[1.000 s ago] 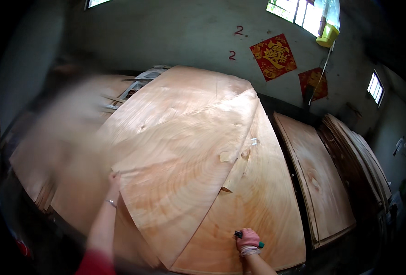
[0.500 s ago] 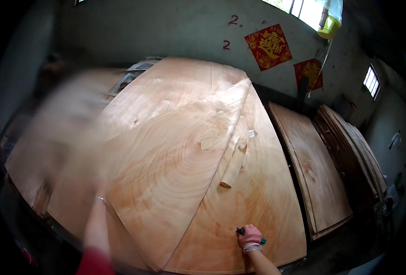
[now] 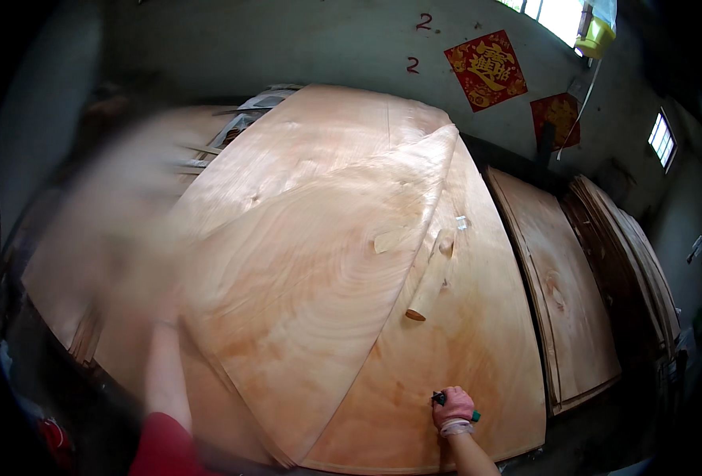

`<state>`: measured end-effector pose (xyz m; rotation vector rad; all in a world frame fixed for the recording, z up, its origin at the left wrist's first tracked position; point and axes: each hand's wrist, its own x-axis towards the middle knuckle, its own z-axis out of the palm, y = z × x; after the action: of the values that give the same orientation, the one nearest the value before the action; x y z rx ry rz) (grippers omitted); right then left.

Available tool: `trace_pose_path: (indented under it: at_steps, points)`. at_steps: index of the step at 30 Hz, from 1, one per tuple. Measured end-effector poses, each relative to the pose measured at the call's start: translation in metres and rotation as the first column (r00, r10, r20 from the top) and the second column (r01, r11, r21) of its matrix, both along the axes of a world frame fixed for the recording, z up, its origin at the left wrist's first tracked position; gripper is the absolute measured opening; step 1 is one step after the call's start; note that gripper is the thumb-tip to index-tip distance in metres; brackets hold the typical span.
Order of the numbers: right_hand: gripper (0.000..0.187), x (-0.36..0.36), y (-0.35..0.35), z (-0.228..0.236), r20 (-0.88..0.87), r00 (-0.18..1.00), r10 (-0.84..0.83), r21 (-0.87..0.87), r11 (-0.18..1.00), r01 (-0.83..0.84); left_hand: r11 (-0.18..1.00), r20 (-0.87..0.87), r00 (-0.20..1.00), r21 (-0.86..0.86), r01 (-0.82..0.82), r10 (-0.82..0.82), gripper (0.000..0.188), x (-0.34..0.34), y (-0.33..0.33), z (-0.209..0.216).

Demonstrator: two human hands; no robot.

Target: The person cuts small pieces of wood veneer from a larger sheet using a utility knife and a metal template, then removes the excess material.

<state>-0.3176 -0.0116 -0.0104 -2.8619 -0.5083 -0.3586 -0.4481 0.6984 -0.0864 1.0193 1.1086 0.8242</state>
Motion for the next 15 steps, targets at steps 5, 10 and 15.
trace_pose_path:
  at_steps: [5,10,15]
  points:
    - [0.018,0.006,-0.002,-0.006,0.038,0.998,0.043,-0.001,0.999,-0.043,0.643,-0.299,0.941,0.754,0.132,0.157,0.023,-0.002,-0.028,0.050]
    - [0.025,0.009,0.000,-0.004,-0.092,0.996,-0.011,-0.086,0.996,0.003,0.375,-0.317,0.807,0.918,0.129,0.498,0.019,-0.006,0.046,0.063]
    - [0.026,0.011,0.007,0.001,-0.127,0.992,0.009,-0.070,0.997,-0.019,0.650,-0.687,0.449,0.713,0.262,0.572,0.057,-0.035,0.145,0.108]
